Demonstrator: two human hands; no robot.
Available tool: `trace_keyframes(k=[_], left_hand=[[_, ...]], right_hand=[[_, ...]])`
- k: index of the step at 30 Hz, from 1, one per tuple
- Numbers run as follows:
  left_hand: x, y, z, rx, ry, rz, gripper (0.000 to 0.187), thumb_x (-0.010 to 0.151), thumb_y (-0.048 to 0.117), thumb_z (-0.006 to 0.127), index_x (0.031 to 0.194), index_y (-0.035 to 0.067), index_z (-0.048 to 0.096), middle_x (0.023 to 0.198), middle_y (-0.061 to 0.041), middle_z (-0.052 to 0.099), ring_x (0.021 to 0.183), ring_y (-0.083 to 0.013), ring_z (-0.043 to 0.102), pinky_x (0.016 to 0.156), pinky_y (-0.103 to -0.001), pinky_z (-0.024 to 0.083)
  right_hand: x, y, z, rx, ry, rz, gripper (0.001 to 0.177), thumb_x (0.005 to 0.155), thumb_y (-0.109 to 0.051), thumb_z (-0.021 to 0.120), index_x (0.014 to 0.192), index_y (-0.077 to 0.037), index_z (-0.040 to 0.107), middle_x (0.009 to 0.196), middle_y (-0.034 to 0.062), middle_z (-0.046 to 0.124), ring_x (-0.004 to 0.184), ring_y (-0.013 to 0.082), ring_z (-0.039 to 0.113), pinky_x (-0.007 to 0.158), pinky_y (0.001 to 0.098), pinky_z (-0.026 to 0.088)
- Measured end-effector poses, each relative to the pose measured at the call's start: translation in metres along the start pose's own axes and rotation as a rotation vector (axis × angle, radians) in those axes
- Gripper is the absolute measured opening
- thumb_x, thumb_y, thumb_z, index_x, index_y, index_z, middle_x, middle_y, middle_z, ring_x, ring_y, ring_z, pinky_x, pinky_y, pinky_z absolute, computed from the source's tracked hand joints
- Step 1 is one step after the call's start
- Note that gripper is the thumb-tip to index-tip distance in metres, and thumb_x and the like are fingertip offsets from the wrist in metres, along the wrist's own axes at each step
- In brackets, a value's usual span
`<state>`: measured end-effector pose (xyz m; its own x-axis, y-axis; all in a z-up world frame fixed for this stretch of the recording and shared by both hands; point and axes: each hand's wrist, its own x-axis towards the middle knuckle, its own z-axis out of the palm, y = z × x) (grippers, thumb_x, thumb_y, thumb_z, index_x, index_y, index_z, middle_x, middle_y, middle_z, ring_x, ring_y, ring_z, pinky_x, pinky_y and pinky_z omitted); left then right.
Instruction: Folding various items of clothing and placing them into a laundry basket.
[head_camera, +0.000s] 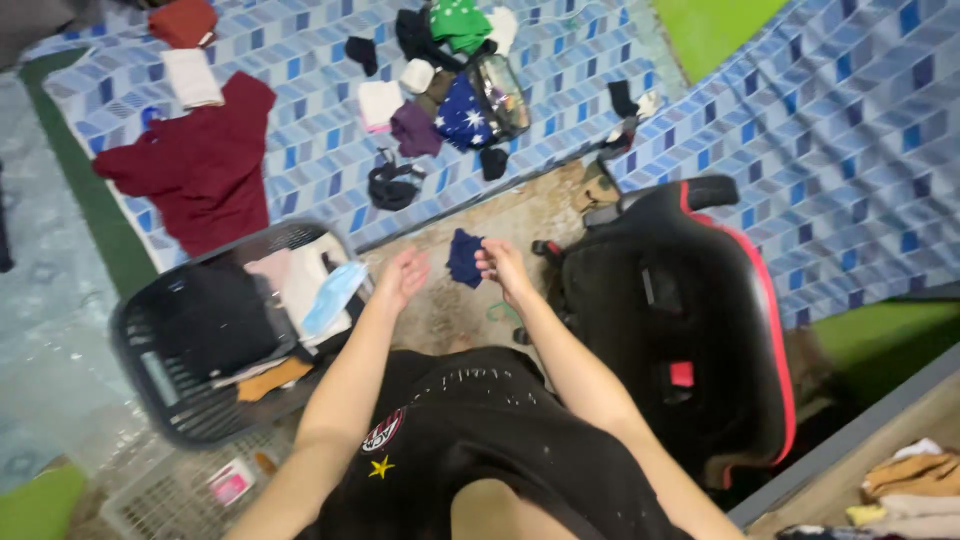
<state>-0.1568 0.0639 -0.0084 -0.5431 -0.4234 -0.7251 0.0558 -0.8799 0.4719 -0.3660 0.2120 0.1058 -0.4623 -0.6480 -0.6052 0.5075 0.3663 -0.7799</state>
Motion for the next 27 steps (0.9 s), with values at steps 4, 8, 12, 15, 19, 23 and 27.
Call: trace_keyframes(k=[4, 8, 12, 15, 19, 23, 27], left_hand=[[0.016, -0.013, 0.023, 0.069, -0.012, -0.037, 0.046, 0.097, 0.03, 0.049, 0.141, 0.019, 0.055, 0.135, -0.004, 0.069, 0.116, -0.0206, 0.065, 0.1, -0.038, 0.051], [0.032, 0.002, 0.04, 0.125, 0.023, -0.049, 0.046, 0.097, 0.024, 0.048, 0.142, 0.017, 0.055, 0.135, -0.004, 0.068, 0.116, -0.0198, 0.065, 0.099, -0.037, 0.049], [0.066, 0.022, 0.045, 0.116, 0.038, -0.049, 0.046, 0.097, 0.022, 0.047, 0.141, 0.018, 0.056, 0.133, -0.004, 0.069, 0.115, -0.02, 0.065, 0.1, -0.037, 0.048], [0.107, 0.036, 0.041, 0.083, 0.046, -0.063, 0.043, 0.099, 0.025, 0.048, 0.14, 0.017, 0.055, 0.132, -0.005, 0.069, 0.115, -0.0197, 0.066, 0.099, -0.037, 0.049], [0.158, 0.095, 0.06, 0.048, 0.146, -0.138, 0.042, 0.098, 0.025, 0.048, 0.138, 0.02, 0.057, 0.129, -0.003, 0.07, 0.113, -0.0198, 0.066, 0.098, -0.037, 0.051], [0.238, 0.173, 0.071, 0.108, 0.106, -0.117, 0.034, 0.1, 0.025, 0.054, 0.131, 0.014, 0.061, 0.116, -0.005, 0.074, 0.097, -0.0184, 0.069, 0.081, -0.035, 0.052], [0.311, 0.23, 0.088, 0.105, 0.229, -0.006, 0.03, 0.099, 0.018, 0.051, 0.128, 0.012, 0.06, 0.104, -0.009, 0.074, 0.082, -0.0195, 0.068, 0.068, -0.033, 0.06]], right_hand=[[-0.008, -0.01, -0.03, -0.013, 0.008, -0.057, 0.02, 0.098, -0.026, 0.058, 0.11, -0.012, 0.067, 0.092, 0.0005, 0.074, 0.075, 0.0094, 0.065, 0.065, 0.0255, 0.05], [0.0, 0.012, -0.047, 0.033, -0.013, -0.092, 0.019, 0.101, -0.02, 0.057, 0.111, -0.006, 0.067, 0.091, 0.0036, 0.072, 0.075, 0.0113, 0.064, 0.065, 0.026, 0.05], [0.013, 0.017, -0.062, -0.01, -0.049, -0.021, 0.021, 0.099, -0.016, 0.056, 0.114, -0.005, 0.067, 0.093, 0.0058, 0.072, 0.077, 0.013, 0.065, 0.067, 0.0276, 0.053], [0.042, 0.003, -0.074, -0.007, -0.037, 0.024, 0.022, 0.1, -0.017, 0.056, 0.115, -0.005, 0.067, 0.095, 0.0074, 0.073, 0.078, 0.014, 0.066, 0.069, 0.0278, 0.054], [0.098, -0.045, -0.076, 0.01, 0.064, 0.074, 0.022, 0.101, -0.017, 0.056, 0.115, -0.005, 0.068, 0.096, 0.0086, 0.074, 0.078, 0.0143, 0.067, 0.069, 0.0278, 0.054], [0.19, -0.093, -0.057, 0.044, 0.13, 0.084, 0.02, 0.101, -0.019, 0.056, 0.114, -0.008, 0.067, 0.098, 0.0064, 0.074, 0.079, 0.0139, 0.066, 0.068, 0.0282, 0.052], [0.282, -0.151, -0.04, 0.092, 0.156, 0.043, 0.019, 0.1, -0.02, 0.055, 0.113, -0.011, 0.066, 0.097, 0.0023, 0.07, 0.082, 0.0142, 0.07, 0.07, 0.0297, 0.055]])
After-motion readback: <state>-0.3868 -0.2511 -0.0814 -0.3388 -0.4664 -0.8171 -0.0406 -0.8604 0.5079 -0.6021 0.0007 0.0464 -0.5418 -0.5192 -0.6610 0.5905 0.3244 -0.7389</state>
